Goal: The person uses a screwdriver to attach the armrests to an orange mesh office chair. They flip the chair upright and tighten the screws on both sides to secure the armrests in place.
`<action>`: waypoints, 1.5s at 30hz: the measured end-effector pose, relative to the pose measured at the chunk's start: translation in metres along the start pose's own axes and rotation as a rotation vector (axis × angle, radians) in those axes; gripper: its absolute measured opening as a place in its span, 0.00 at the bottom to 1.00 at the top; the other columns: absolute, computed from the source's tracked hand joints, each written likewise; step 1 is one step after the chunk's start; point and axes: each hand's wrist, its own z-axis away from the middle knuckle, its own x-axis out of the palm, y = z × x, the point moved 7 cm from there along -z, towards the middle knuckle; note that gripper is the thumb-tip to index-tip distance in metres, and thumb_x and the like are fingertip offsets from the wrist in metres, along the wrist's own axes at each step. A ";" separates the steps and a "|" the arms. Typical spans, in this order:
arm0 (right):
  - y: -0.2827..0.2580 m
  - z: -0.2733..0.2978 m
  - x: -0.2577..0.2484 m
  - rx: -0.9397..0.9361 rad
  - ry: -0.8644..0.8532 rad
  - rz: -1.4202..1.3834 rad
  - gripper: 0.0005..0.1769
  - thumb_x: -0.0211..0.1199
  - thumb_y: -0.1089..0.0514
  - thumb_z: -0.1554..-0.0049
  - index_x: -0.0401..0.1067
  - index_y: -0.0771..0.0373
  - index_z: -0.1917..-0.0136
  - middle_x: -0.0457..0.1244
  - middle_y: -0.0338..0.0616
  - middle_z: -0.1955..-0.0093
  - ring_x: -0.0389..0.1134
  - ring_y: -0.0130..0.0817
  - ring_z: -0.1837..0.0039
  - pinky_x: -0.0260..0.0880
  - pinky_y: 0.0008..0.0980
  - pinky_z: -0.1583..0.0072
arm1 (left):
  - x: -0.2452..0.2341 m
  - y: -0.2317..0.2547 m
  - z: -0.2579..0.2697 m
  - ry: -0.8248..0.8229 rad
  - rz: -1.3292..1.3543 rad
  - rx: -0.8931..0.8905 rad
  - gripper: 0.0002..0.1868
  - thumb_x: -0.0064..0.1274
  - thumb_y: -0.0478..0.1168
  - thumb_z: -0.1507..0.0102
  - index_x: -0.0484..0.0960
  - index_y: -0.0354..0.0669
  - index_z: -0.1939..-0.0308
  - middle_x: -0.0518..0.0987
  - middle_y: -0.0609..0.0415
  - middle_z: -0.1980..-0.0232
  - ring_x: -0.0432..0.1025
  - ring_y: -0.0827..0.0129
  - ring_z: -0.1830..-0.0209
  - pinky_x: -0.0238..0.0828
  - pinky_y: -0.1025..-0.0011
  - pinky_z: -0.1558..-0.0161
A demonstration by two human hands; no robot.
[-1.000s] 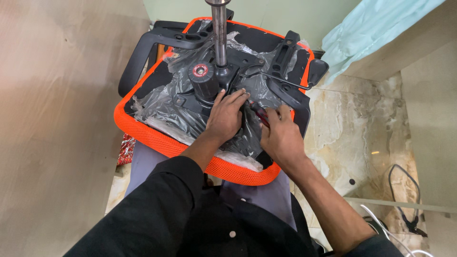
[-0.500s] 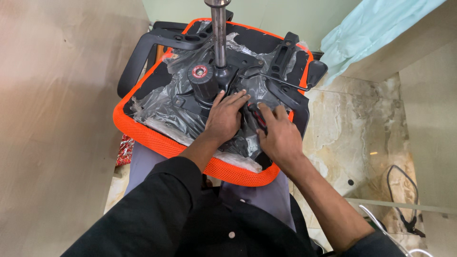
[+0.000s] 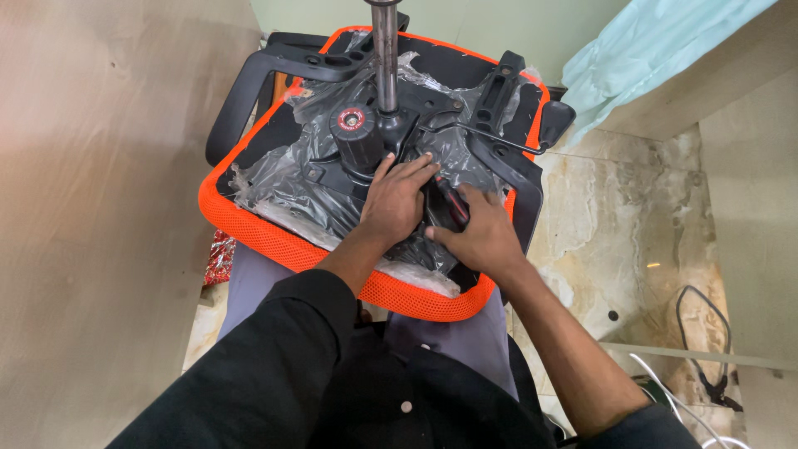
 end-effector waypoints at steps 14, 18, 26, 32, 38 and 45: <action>0.041 0.014 0.070 1.049 -0.397 -1.176 0.29 0.52 0.40 0.35 0.68 0.72 0.44 0.67 0.50 0.59 0.60 0.33 0.68 0.51 0.35 0.66 | -0.002 0.000 0.000 -0.013 -0.013 -0.020 0.33 0.48 0.28 0.41 0.69 0.44 0.29 0.65 0.52 0.23 0.62 0.62 0.26 0.41 0.54 0.23; 0.004 -0.004 0.006 -0.073 0.157 0.018 0.39 0.69 0.31 0.46 0.68 0.68 0.43 0.66 0.58 0.54 0.72 0.49 0.57 0.73 0.39 0.53 | 0.000 0.002 -0.003 -0.012 -0.063 -0.015 0.33 0.49 0.29 0.41 0.69 0.44 0.30 0.63 0.49 0.23 0.59 0.61 0.25 0.40 0.55 0.23; 0.044 0.009 0.069 0.869 -0.301 -0.991 0.24 0.61 0.42 0.36 0.70 0.68 0.44 0.68 0.54 0.60 0.66 0.46 0.63 0.59 0.41 0.59 | 0.004 -0.002 -0.004 -0.024 -0.056 -0.026 0.32 0.49 0.31 0.39 0.67 0.43 0.28 0.65 0.50 0.24 0.62 0.62 0.26 0.41 0.54 0.23; 0.027 0.004 0.048 0.645 -0.294 -0.482 0.27 0.63 0.40 0.39 0.73 0.66 0.43 0.69 0.65 0.59 0.67 0.66 0.54 0.66 0.51 0.55 | -0.001 0.002 -0.002 0.024 -0.053 0.019 0.31 0.52 0.31 0.41 0.71 0.39 0.32 0.67 0.48 0.26 0.62 0.58 0.26 0.43 0.53 0.24; -0.023 0.012 0.011 0.388 -0.047 -0.127 0.23 0.66 0.46 0.44 0.74 0.66 0.44 0.70 0.62 0.56 0.72 0.62 0.55 0.71 0.52 0.53 | -0.055 0.027 0.023 0.181 -0.195 0.296 0.25 0.56 0.35 0.42 0.77 0.36 0.40 0.68 0.44 0.27 0.60 0.50 0.24 0.56 0.53 0.31; -0.024 0.020 -0.002 0.526 -0.027 -0.259 0.21 0.67 0.47 0.45 0.77 0.66 0.47 0.70 0.59 0.59 0.73 0.55 0.56 0.71 0.47 0.51 | -0.138 -0.044 0.036 0.573 -0.361 -0.116 0.39 0.65 0.46 0.51 0.77 0.35 0.37 0.68 0.36 0.31 0.60 0.41 0.32 0.54 0.46 0.38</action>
